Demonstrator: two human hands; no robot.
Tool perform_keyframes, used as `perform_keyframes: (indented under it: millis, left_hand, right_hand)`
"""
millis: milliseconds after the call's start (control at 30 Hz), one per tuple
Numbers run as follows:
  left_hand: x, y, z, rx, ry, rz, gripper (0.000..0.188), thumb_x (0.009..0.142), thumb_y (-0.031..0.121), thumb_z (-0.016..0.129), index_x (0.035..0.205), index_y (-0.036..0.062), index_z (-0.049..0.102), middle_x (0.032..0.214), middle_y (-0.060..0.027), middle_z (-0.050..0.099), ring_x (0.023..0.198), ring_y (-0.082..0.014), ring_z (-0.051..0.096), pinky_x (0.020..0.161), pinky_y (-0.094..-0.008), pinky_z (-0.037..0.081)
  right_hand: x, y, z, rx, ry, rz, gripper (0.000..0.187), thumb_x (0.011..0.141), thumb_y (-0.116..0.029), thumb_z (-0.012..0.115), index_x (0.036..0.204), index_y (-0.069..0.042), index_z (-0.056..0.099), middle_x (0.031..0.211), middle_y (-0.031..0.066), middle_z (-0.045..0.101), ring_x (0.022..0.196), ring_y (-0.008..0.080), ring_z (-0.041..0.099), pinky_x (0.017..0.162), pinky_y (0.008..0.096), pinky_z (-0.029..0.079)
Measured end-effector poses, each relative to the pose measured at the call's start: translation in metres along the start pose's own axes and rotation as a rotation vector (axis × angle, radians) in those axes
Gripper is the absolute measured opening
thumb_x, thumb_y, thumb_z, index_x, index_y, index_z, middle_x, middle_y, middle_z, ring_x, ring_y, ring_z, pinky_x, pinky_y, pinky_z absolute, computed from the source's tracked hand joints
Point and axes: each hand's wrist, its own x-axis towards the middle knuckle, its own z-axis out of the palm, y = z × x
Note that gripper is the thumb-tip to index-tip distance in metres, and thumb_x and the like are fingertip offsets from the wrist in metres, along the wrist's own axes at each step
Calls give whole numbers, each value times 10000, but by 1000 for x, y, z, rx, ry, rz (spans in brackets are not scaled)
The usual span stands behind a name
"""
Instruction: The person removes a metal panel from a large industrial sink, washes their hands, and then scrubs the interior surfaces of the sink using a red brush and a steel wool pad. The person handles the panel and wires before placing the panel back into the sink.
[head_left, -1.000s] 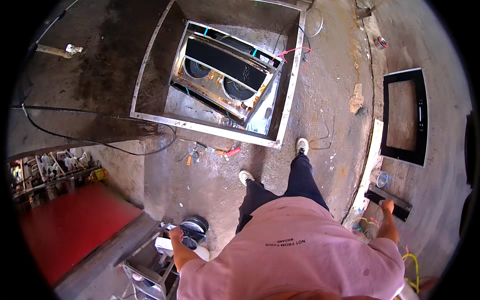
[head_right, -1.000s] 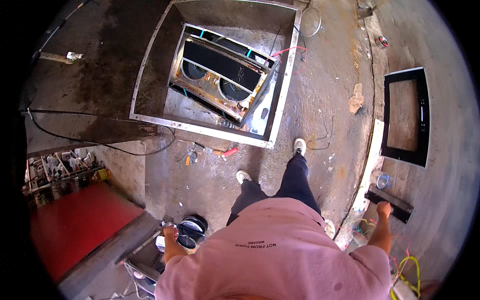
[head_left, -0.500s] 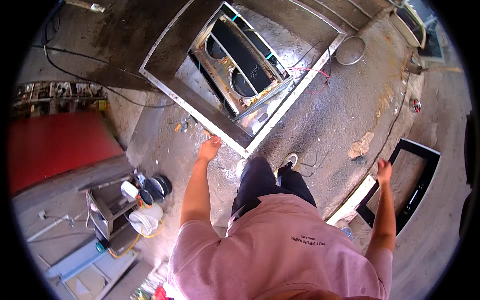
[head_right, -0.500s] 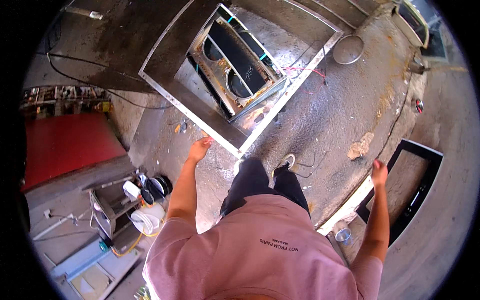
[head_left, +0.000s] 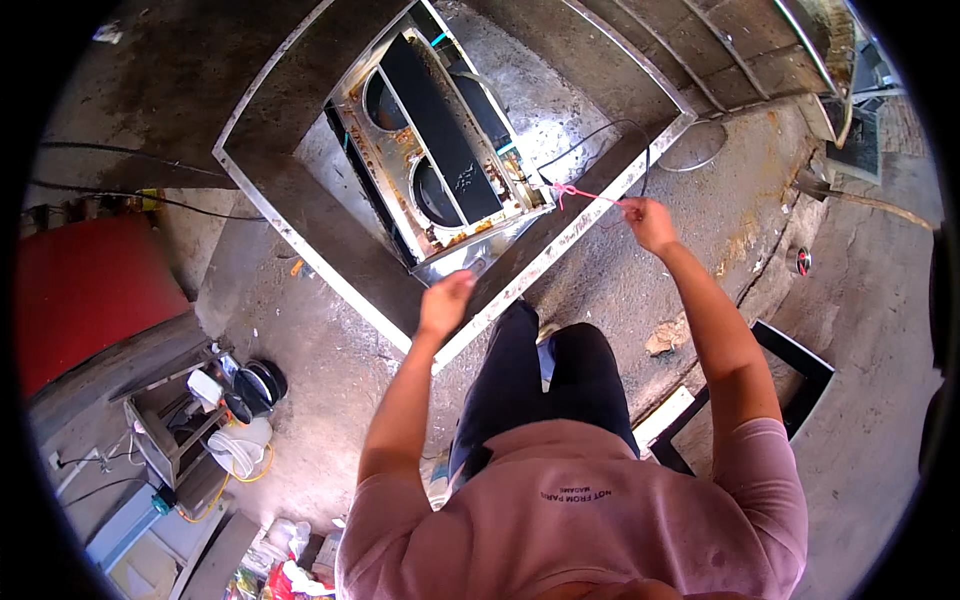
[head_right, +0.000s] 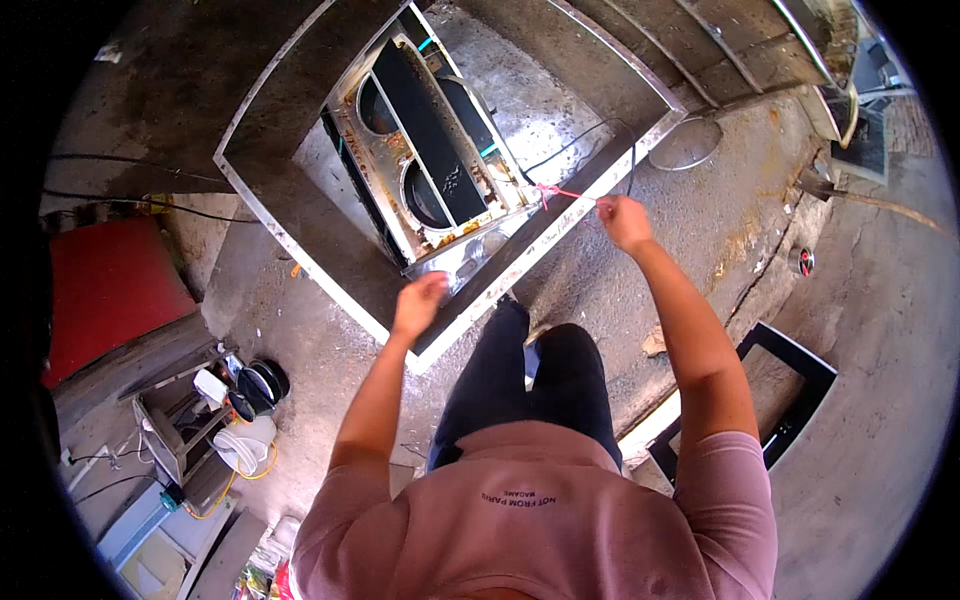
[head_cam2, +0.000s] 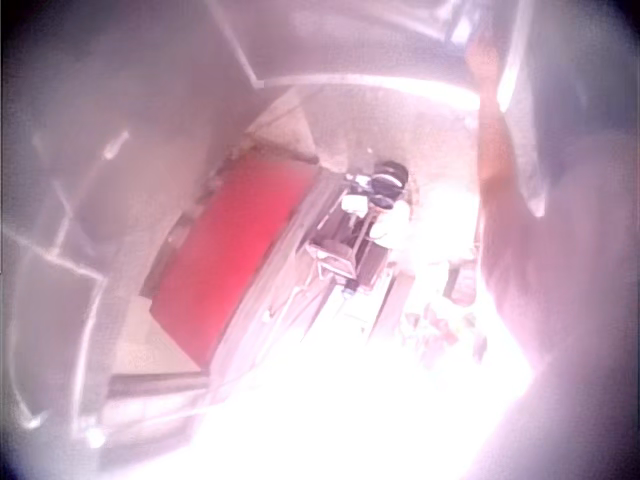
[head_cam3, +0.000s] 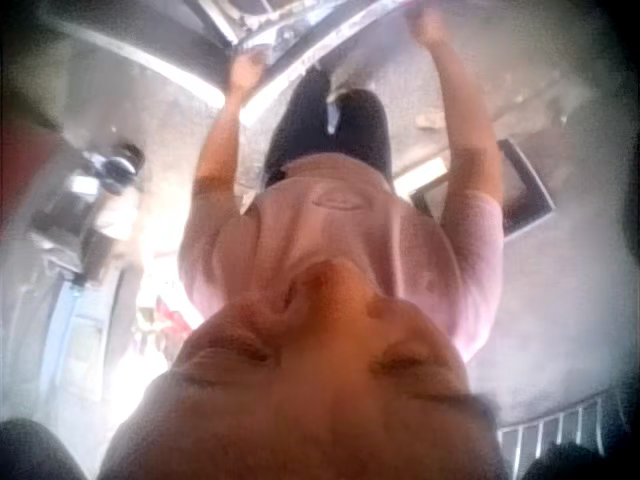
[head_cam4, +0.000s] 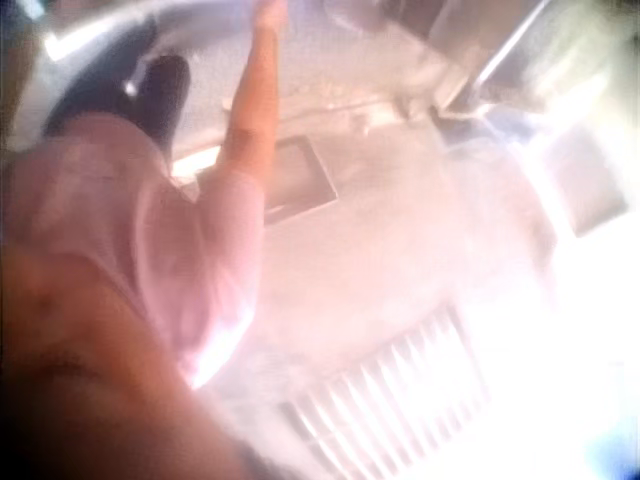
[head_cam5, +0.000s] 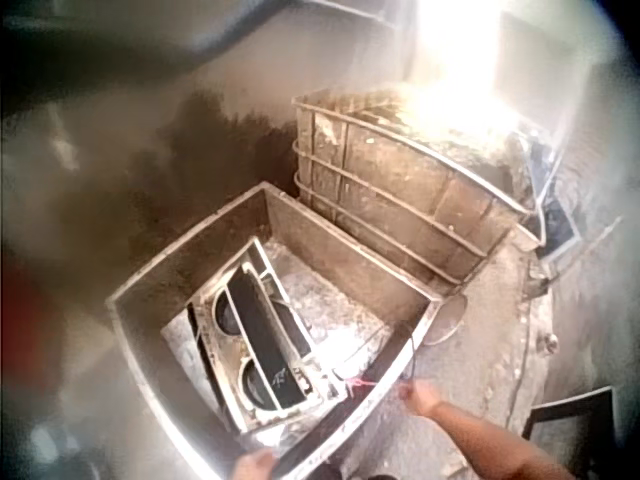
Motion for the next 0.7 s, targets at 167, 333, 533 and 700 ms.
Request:
perform_keyframes:
  millis: [167,333,533,700]
  left_hand:
    - [95,25,109,-329,-245,-40,361,944,256,595,1244,55,588,1168,-93,656,1059,-171,624,917,-298,470]
    - [178,46,182,-161,-268,-86,536,951,384,511,1365,47,461,1238,-197,597,1134,-316,588,962,-384,443]
    - [245,34,255,-247,-137,-247,594,929,257,460,1438,10,278,1220,-304,552,1127,-419,552,963,-472,437]
    - [277,49,287,-268,74,-413,623,917,179,468,1456,49,182,1145,-290,592,1053,-457,577,912,-509,462]
  right_hand:
    - [92,-4,65,-143,-129,-72,202,837,-114,621,1006,-32,695,914,173,694,837,300,681,758,358,531]
    - [167,29,125,-400,-335,-179,240,798,-122,611,1004,-45,709,1001,193,659,934,367,628,844,421,501]
    - [221,48,184,-368,-630,-294,126,787,-153,643,860,-70,704,842,176,657,814,358,633,712,417,500]
    - [238,47,164,-282,-506,-394,96,790,-109,586,773,-50,660,799,165,648,757,359,626,664,432,489]
